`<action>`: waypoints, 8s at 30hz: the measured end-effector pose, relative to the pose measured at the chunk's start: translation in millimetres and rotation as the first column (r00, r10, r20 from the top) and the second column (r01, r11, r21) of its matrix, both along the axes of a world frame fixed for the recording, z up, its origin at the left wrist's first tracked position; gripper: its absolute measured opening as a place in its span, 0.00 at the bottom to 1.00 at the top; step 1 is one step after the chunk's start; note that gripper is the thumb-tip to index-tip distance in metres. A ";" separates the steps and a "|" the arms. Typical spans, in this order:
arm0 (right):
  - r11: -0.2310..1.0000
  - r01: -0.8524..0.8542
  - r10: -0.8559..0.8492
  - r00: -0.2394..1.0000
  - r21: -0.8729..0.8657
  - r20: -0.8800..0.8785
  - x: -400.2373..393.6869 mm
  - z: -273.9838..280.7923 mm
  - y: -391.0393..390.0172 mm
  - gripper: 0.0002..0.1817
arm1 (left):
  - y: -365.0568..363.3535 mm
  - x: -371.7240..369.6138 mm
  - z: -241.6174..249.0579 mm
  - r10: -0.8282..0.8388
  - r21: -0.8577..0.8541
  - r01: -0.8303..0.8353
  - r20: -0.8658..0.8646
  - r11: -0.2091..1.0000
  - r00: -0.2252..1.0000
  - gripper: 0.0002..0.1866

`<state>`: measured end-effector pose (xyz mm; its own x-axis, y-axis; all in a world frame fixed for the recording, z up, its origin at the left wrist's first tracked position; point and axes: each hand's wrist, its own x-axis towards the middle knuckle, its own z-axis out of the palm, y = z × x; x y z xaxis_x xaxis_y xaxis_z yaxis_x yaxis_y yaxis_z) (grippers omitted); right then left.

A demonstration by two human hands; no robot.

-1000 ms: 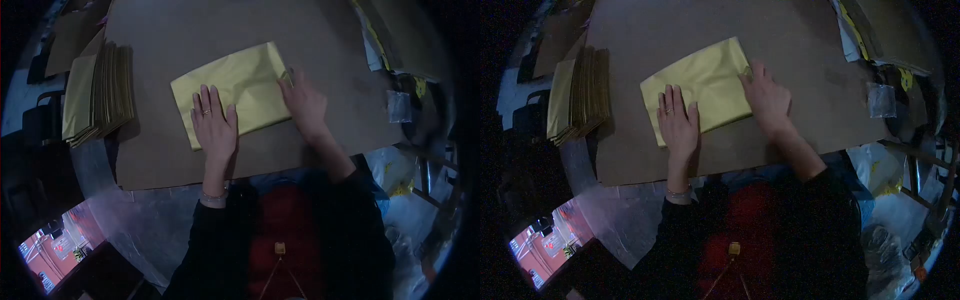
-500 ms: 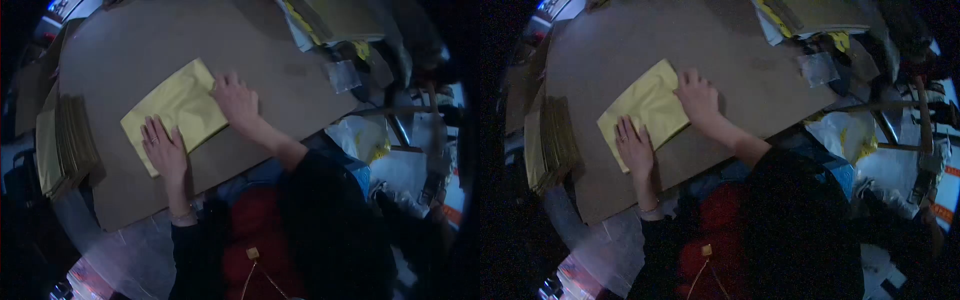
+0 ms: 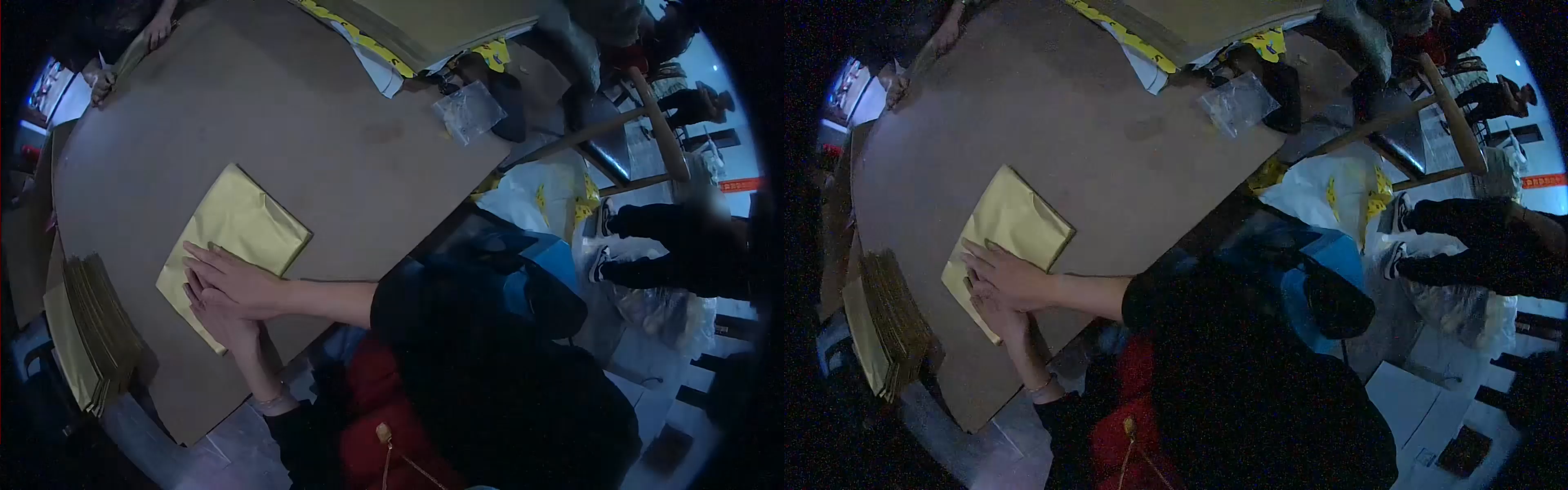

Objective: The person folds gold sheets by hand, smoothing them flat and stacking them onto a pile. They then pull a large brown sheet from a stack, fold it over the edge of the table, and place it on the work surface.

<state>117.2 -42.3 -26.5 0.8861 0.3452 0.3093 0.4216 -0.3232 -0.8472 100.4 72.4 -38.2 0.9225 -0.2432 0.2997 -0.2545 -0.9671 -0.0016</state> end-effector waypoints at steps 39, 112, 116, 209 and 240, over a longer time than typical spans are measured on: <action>0.606 0.312 -0.163 0.949 -0.731 0.269 73.2 -9.5 -81.4 0.28 | -51.3 26.2 24.9 -0.116 -0.289 0.043 -0.242 0.956 0.963 0.28; 0.631 0.284 -0.060 0.946 -0.722 0.319 13.8 -9.5 -98.7 0.29 | 82.6 -5.9 -2.2 0.130 -0.031 -0.129 0.018 0.991 0.991 0.28; 0.700 0.194 -0.053 0.974 -0.688 0.220 20.0 -9.0 -103.8 0.29 | 79.7 -9.4 7.3 0.166 -0.004 -0.166 0.046 0.986 0.985 0.29; 0.806 0.216 -0.464 0.809 -0.551 -0.361 -24.2 22.3 -140.0 0.13 | -6.5 -65.5 12.2 -0.049 -0.681 0.002 -0.049 0.732 0.998 0.11; 0.940 0.340 -0.277 0.695 -0.037 -0.664 -41.0 37.7 -128.9 0.14 | 55.2 -30.8 8.5 0.238 -0.907 -0.298 -0.232 0.297 0.943 0.19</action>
